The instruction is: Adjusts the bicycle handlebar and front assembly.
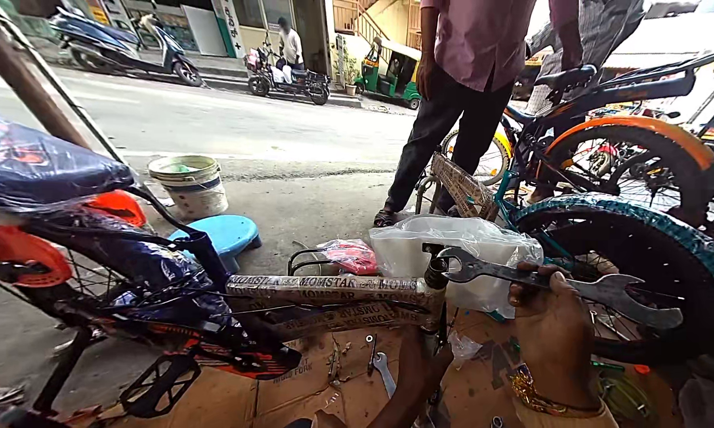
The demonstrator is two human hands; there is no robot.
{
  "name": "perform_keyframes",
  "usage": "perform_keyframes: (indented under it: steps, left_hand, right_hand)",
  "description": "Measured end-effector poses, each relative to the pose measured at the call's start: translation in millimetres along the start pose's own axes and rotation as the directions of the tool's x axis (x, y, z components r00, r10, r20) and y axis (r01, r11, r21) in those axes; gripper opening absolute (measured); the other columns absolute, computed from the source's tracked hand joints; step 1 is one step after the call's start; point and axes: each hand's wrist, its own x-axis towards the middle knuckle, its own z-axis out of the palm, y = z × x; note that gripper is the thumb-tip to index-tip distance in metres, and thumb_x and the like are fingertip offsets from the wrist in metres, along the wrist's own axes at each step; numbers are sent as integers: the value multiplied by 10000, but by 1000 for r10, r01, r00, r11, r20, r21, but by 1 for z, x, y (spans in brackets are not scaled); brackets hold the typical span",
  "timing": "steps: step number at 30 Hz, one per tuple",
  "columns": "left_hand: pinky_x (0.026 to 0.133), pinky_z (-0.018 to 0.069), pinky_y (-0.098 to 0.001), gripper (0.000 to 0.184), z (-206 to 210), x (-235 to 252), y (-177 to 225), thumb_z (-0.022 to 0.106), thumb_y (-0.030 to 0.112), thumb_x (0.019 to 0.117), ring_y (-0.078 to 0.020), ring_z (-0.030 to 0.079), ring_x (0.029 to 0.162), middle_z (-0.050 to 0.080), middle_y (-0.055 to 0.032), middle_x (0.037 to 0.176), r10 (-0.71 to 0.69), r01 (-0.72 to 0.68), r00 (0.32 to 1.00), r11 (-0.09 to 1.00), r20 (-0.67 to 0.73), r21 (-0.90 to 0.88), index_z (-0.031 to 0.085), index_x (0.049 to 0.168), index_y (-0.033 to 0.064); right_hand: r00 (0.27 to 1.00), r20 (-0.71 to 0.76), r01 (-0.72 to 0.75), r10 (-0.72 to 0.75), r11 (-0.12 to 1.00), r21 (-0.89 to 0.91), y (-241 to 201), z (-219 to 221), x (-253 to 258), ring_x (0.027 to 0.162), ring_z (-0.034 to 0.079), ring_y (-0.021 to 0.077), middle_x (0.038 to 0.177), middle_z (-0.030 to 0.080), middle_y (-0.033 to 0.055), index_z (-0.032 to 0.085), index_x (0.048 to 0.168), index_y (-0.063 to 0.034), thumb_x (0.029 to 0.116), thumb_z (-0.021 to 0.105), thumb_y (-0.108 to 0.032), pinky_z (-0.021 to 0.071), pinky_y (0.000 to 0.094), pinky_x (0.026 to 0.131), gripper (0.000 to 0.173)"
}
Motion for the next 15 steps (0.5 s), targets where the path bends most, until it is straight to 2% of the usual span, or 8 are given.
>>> perform_keyframes:
  steps: [5, 11, 15]
  left_hand:
    - [865, 569, -411, 663, 0, 0, 0, 776, 411, 762, -186, 677, 959, 680, -79, 1055, -9, 9, 1000, 1000, 12, 20, 571, 1266, 32]
    - [831, 578, -406, 662, 1, 0, -2, 773, 419, 776, -167, 687, 917, 688, -64, 1019, -19, 19, 999, 1000, 27, 1, 560, 1275, 41]
    - [818, 581, -398, 640, 1, -1, -3, 770, 391, 784, -158, 686, 904, 686, -62, 1014, -4, 6, 1000, 999, 28, -50, 559, 1270, 32]
  right_hand:
    - [999, 40, -1, 3, 999, -48, 0, 1, 5, 683, 651, 105, 1003, 698, 28, 614, 1029, -135, 1097, 225, -275, 559, 248, 593, 419]
    - [999, 42, 6, -5, 1000, -17, 4, 2, 2, 686, 669, 110, 1015, 711, 46, 606, 1075, -124, 1102, 231, -274, 570, 244, 590, 405]
    - [1000, 30, -7, 8, 1000, -19, 8, -2, -5, 723, 671, 120, 1037, 705, 58, 621, 1086, -105, 1116, 236, -299, 577, 256, 632, 432]
